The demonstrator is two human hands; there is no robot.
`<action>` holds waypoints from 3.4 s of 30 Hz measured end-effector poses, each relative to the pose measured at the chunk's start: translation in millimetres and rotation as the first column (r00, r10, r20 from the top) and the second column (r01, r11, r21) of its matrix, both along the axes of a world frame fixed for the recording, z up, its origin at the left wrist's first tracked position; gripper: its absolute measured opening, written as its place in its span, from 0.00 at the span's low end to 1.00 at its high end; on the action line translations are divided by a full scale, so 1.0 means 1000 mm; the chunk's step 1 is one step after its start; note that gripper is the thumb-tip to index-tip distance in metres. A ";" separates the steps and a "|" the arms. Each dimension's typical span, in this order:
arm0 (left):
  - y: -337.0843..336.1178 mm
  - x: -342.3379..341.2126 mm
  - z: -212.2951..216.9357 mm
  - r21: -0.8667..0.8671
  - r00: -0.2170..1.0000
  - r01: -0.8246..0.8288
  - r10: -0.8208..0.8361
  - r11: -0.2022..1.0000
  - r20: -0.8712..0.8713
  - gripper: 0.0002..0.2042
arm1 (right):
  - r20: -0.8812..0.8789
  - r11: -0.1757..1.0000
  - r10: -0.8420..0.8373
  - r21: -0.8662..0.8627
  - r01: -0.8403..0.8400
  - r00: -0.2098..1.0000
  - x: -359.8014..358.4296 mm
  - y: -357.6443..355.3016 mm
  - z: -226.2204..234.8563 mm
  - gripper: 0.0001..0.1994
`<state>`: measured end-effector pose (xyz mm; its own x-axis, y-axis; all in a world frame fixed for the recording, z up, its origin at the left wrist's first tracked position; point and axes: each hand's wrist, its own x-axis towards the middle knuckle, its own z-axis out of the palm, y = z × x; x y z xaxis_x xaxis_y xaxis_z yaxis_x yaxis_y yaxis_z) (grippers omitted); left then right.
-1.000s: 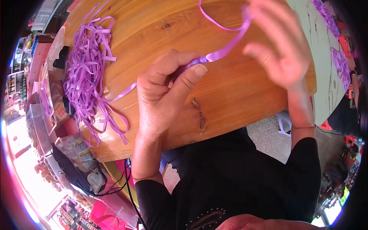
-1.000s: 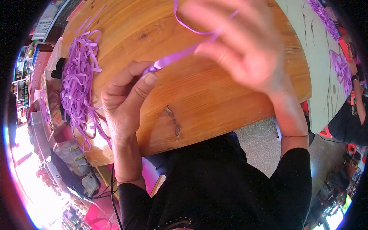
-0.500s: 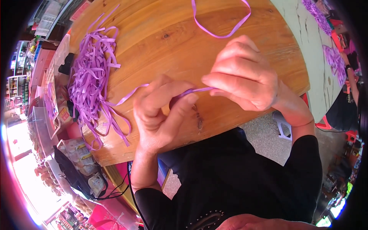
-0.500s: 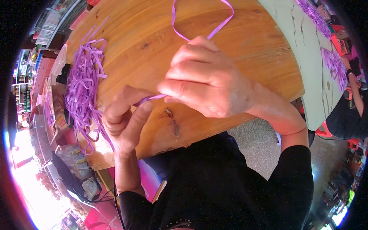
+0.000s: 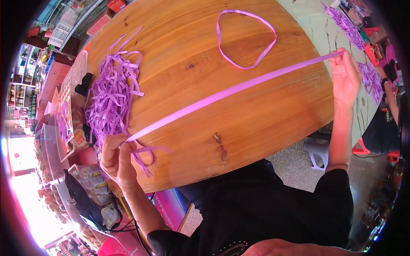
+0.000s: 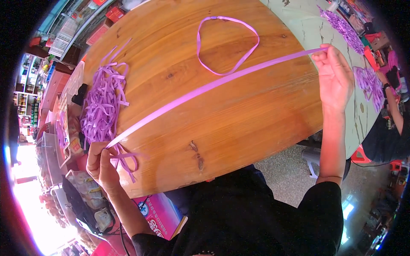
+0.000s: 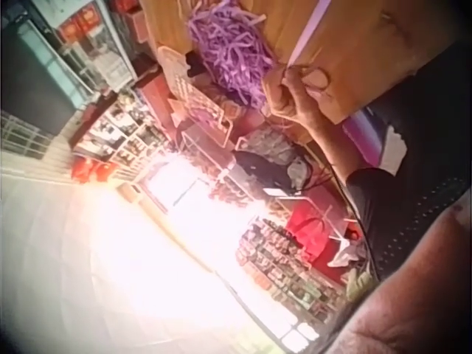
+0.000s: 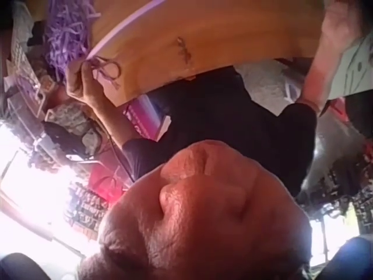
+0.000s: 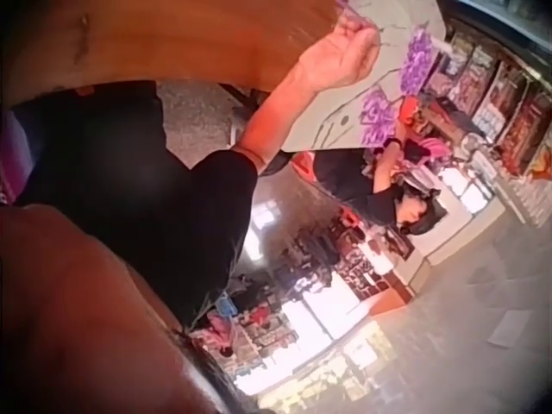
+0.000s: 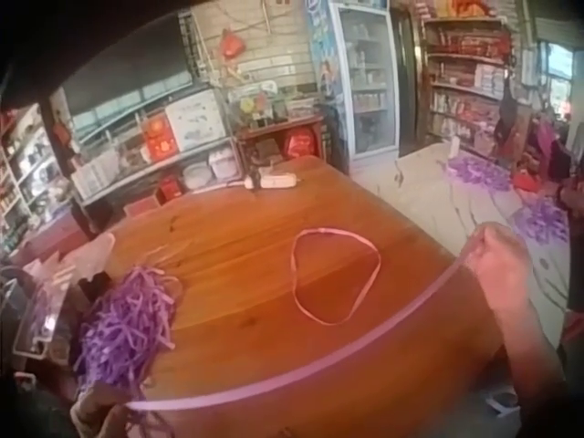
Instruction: The person assembles purple lanyards by threading a ribbon through a plastic breakaway clasp, tying a knot at the end, and pulling it into the clasp. They repeat the process for the other side of the clasp before setting the finished lanyard aside on the wooden table.
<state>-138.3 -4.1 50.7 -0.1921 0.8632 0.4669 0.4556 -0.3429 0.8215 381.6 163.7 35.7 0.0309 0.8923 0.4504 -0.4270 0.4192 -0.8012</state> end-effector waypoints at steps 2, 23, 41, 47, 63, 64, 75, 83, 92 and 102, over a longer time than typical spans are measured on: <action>-0.005 -0.011 -0.005 0.007 0.996 -0.056 0.057 0.998 -0.073 0.03 | -0.067 1.000 0.019 -0.018 -0.020 0.998 0.020 0.005 -0.003 0.13; -0.008 0.084 -0.046 -0.114 0.919 -0.177 0.123 0.978 -0.375 0.04 | 0.503 0.973 -0.217 0.180 0.144 0.837 -0.007 0.009 0.002 0.13; 0.120 0.238 -0.065 0.026 0.781 0.208 -0.150 0.978 -0.606 0.09 | 0.825 0.854 -0.518 0.483 0.196 0.225 -0.019 0.005 -0.028 0.11; 0.126 0.233 -0.067 0.056 0.857 0.215 -0.161 0.975 -0.490 0.03 | 0.741 0.751 -0.657 0.626 -0.211 -0.138 -0.030 0.014 -0.031 0.16; 0.095 0.189 -0.026 -0.297 0.414 0.609 0.025 0.736 0.910 0.07 | 0.840 0.824 -0.536 0.543 -0.161 0.090 -0.029 0.019 -0.031 0.07; 0.092 0.190 -0.025 -0.279 0.408 0.616 0.005 0.737 0.913 0.07 | 0.874 0.874 -0.430 0.466 -0.136 0.228 -0.038 0.015 -0.027 0.07; 0.063 0.193 -0.014 -0.083 0.657 0.402 -0.224 0.912 0.720 0.19 | 0.486 0.909 0.409 -0.147 -0.389 0.773 -0.146 -0.041 0.001 0.06; 0.055 0.169 -0.019 -0.013 0.659 0.393 -0.272 0.919 0.701 0.10 | 0.243 0.730 0.679 -0.324 -0.602 0.692 -0.178 -0.043 0.003 0.08; 0.049 0.154 -0.029 0.105 0.683 0.293 -0.285 0.950 0.672 0.07 | 0.470 0.773 0.601 -0.139 -0.619 0.646 -0.194 -0.047 0.007 0.05; 0.052 0.151 -0.032 0.076 0.785 0.291 -0.284 0.954 0.550 0.11 | 0.092 0.612 0.768 -0.395 -0.685 0.633 -0.201 -0.045 -0.004 0.09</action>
